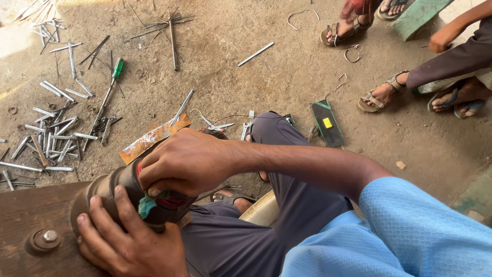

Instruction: The person holds a cylindrical core with red wire and repeatedly wraps the wire around it by hand. The person rotates the core and guides the wire to form tight, even layers. The task continues with consistent hand movements to maintain uniform winding.

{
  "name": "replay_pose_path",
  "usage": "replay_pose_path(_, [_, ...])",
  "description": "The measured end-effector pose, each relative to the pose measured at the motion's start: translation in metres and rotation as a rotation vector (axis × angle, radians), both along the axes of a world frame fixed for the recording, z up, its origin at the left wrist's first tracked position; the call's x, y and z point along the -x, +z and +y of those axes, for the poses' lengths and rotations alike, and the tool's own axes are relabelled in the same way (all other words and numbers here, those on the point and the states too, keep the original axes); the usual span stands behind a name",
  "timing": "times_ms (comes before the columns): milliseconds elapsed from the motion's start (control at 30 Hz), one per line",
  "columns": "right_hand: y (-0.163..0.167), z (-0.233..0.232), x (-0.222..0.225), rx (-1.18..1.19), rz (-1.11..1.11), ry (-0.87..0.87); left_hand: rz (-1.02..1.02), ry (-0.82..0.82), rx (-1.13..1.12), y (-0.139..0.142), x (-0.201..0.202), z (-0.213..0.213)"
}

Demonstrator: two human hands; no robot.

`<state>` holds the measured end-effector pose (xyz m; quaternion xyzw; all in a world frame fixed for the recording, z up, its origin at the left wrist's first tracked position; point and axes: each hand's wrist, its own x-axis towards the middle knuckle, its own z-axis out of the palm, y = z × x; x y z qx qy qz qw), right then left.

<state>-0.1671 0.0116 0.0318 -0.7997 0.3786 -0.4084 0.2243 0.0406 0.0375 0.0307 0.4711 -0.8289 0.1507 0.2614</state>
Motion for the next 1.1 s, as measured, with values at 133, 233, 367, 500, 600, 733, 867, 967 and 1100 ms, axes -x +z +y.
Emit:
replay_pose_path(133, [-0.001,0.0,0.0,0.022,-0.013,0.01,-0.01,-0.02,0.004,-0.004,-0.004,0.001])
replay_pose_path(233, [-0.001,0.0,0.0,0.021,-0.011,0.013,-0.008,-0.012,0.005,-0.007,-0.005,0.001])
replay_pose_path(367, [-0.001,0.0,0.0,0.017,-0.009,0.002,-0.005,-0.01,0.001,-0.006,-0.004,0.001])
replay_pose_path(500, [0.0,0.001,0.0,0.012,0.003,-0.001,-0.002,-0.003,0.001,-0.003,-0.001,0.001])
replay_pose_path(600, [0.002,0.001,0.0,0.009,0.016,-0.011,-0.005,0.008,-0.004,0.001,0.002,0.002])
replay_pose_path(733, [0.002,0.002,0.0,0.007,0.012,-0.015,0.002,0.006,-0.008,0.004,0.005,0.002])
replay_pose_path(867, [0.001,0.002,0.001,-0.001,0.026,-0.022,0.025,0.009,-0.006,0.0,0.005,0.001])
replay_pose_path(967, [0.002,0.001,0.002,0.024,0.031,-0.021,0.061,0.027,-0.046,-0.008,0.002,-0.004])
replay_pose_path(1100, [0.008,-0.006,-0.001,0.02,0.097,-0.014,0.098,-0.043,-0.14,-0.019,-0.011,-0.012])
